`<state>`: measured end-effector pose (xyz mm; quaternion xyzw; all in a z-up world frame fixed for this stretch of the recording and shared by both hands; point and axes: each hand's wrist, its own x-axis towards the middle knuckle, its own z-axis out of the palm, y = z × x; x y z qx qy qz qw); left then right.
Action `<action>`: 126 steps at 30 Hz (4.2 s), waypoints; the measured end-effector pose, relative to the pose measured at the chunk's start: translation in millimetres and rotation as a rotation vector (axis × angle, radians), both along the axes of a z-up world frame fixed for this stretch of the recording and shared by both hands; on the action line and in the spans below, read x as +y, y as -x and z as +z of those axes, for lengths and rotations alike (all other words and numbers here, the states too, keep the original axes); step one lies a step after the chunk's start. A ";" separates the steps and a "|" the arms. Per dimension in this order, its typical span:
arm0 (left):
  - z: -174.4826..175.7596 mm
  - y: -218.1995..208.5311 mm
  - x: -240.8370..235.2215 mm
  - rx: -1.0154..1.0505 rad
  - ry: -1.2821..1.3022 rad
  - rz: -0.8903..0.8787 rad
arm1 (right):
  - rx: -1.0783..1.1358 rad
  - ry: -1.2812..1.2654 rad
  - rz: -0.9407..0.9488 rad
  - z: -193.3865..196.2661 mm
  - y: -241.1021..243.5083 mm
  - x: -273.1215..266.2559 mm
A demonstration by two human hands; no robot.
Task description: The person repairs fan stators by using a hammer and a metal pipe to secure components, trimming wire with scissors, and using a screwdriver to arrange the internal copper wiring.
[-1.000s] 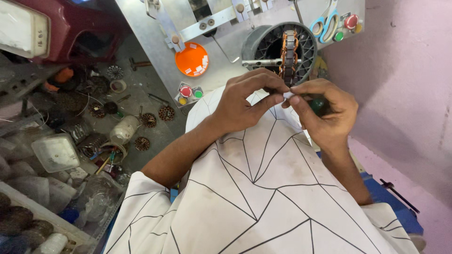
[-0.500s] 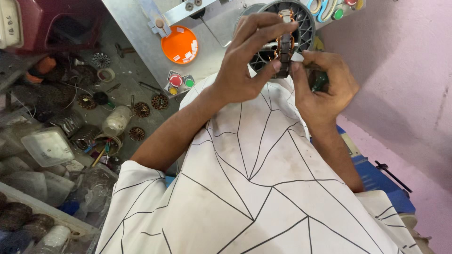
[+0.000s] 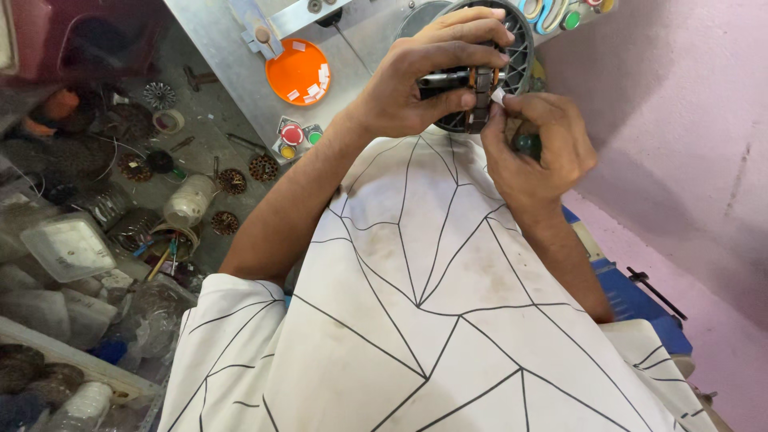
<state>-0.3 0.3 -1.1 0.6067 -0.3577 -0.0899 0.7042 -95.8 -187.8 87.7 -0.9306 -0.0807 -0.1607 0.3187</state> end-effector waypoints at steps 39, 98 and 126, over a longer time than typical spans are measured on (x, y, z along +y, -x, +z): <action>-8.3 -6.1 10.2 0.109 0.121 -0.101 | 0.676 -0.354 0.309 9.1 -77.3 -50.1; 25.1 -4.6 -4.2 0.070 -0.019 -0.040 | -0.039 -0.479 0.059 50.7 -16.1 -6.9; -51.7 86.7 125.2 0.283 -0.897 0.963 | 0.109 -0.729 -0.099 21.3 9.0 -48.0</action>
